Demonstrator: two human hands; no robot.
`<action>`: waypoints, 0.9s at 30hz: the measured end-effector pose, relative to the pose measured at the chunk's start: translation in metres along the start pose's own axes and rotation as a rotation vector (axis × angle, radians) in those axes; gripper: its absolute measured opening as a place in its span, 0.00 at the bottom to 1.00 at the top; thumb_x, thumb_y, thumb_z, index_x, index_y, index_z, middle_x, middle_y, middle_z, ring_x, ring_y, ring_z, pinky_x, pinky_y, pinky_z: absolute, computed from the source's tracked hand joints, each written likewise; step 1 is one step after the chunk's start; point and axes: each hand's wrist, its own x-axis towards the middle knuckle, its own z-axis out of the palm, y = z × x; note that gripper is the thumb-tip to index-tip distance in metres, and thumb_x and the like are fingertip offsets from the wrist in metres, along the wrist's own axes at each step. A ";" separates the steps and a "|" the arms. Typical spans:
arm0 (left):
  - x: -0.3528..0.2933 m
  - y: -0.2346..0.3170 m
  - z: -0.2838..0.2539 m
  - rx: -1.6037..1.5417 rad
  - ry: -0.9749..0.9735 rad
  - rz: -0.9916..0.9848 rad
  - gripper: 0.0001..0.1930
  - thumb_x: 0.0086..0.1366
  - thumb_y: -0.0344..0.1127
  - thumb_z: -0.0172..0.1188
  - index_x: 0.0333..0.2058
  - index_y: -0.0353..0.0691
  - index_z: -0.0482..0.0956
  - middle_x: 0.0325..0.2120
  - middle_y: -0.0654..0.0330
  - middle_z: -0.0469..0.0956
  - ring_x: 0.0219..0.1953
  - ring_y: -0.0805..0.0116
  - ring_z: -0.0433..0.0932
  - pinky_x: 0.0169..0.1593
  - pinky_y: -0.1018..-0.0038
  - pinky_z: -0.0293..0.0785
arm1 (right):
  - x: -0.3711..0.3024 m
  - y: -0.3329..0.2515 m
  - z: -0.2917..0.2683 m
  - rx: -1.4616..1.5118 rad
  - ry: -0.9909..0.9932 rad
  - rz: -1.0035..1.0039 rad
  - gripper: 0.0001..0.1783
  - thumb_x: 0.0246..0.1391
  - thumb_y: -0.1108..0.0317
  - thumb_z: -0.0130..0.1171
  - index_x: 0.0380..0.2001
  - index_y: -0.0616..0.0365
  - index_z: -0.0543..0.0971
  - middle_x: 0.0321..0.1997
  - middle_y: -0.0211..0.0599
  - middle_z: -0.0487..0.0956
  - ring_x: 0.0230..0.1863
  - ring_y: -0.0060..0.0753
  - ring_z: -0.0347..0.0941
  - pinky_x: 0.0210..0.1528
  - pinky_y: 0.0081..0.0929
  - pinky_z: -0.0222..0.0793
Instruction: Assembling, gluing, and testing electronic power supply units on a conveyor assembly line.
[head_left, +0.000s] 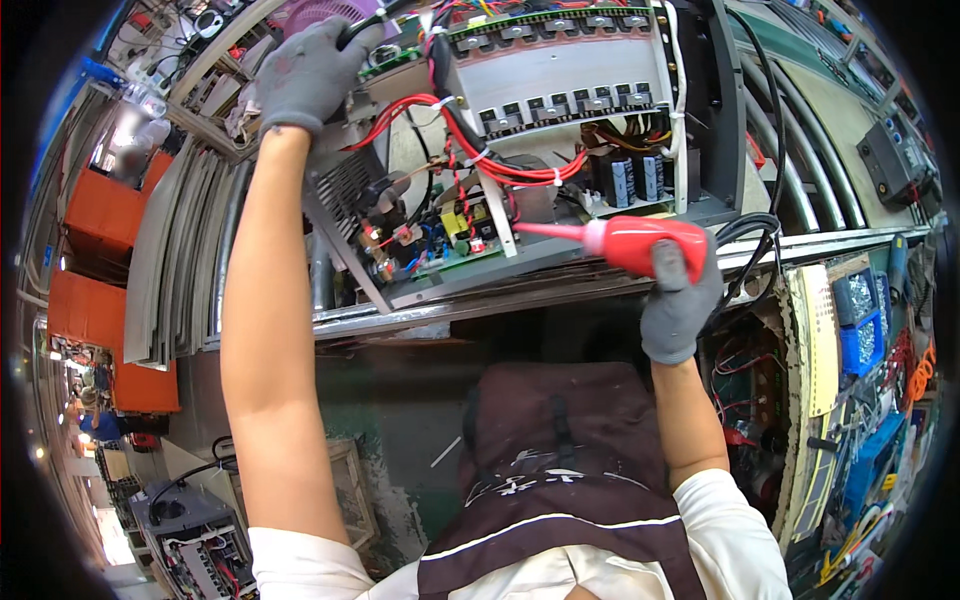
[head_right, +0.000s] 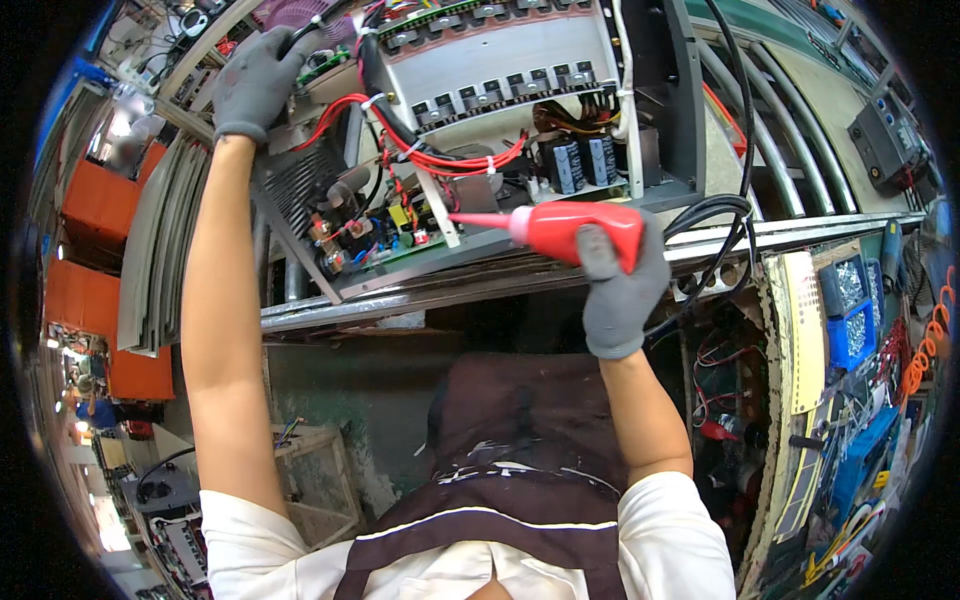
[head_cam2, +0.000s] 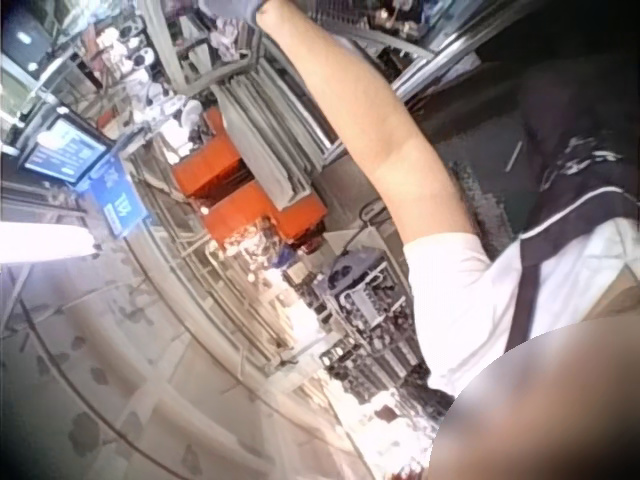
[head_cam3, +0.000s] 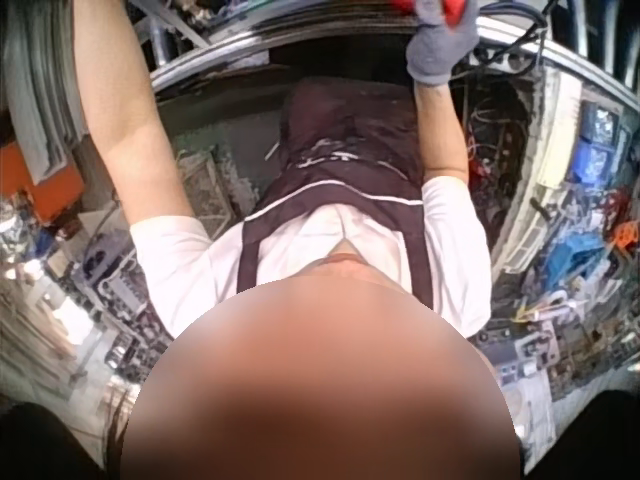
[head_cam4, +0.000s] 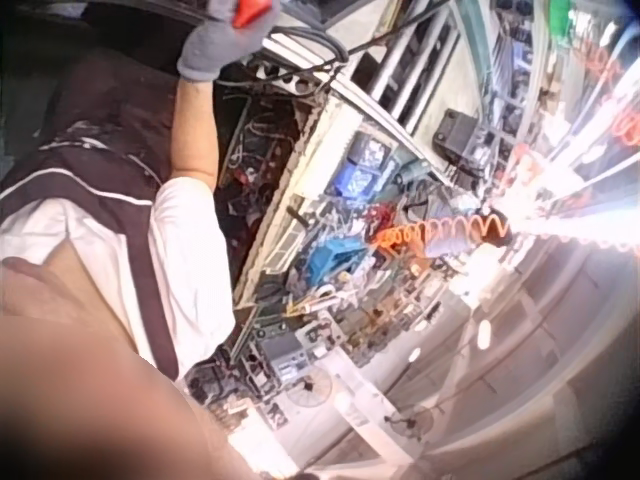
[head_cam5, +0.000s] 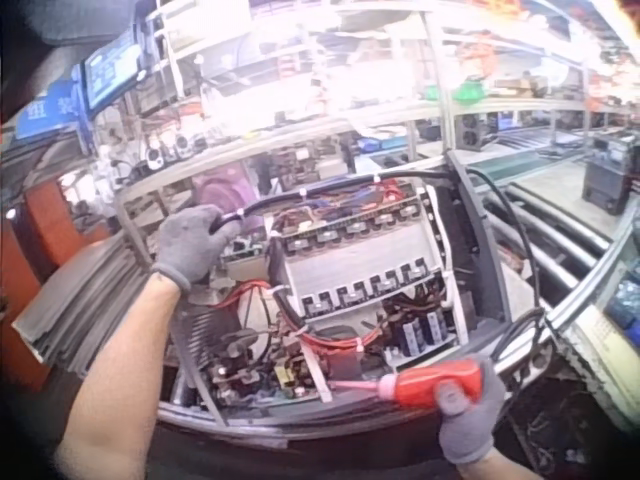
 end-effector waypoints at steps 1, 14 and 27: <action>0.000 -0.001 -0.002 -0.002 0.032 0.010 0.26 0.59 0.65 0.50 0.40 0.50 0.80 0.34 0.53 0.81 0.41 0.51 0.79 0.43 0.59 0.72 | 0.006 -0.001 -0.008 0.076 0.053 0.010 0.11 0.53 0.69 0.63 0.37 0.62 0.75 0.32 0.29 0.75 0.34 0.19 0.68 0.41 0.20 0.67; -0.002 -0.001 0.000 -0.097 -0.005 0.033 0.22 0.62 0.57 0.54 0.42 0.45 0.80 0.36 0.53 0.80 0.40 0.52 0.78 0.42 0.63 0.71 | 0.051 -0.013 -0.025 -0.431 -0.005 -0.460 0.19 0.40 0.67 0.74 0.34 0.61 0.76 0.29 0.38 0.75 0.27 0.33 0.73 0.32 0.25 0.69; 0.000 0.000 0.001 -0.085 -0.075 -0.044 0.23 0.62 0.56 0.54 0.44 0.43 0.79 0.37 0.55 0.79 0.41 0.56 0.78 0.45 0.67 0.70 | 0.088 -0.014 -0.009 -0.382 -0.148 -0.580 0.19 0.37 0.67 0.74 0.33 0.57 0.76 0.27 0.37 0.74 0.26 0.41 0.74 0.29 0.30 0.69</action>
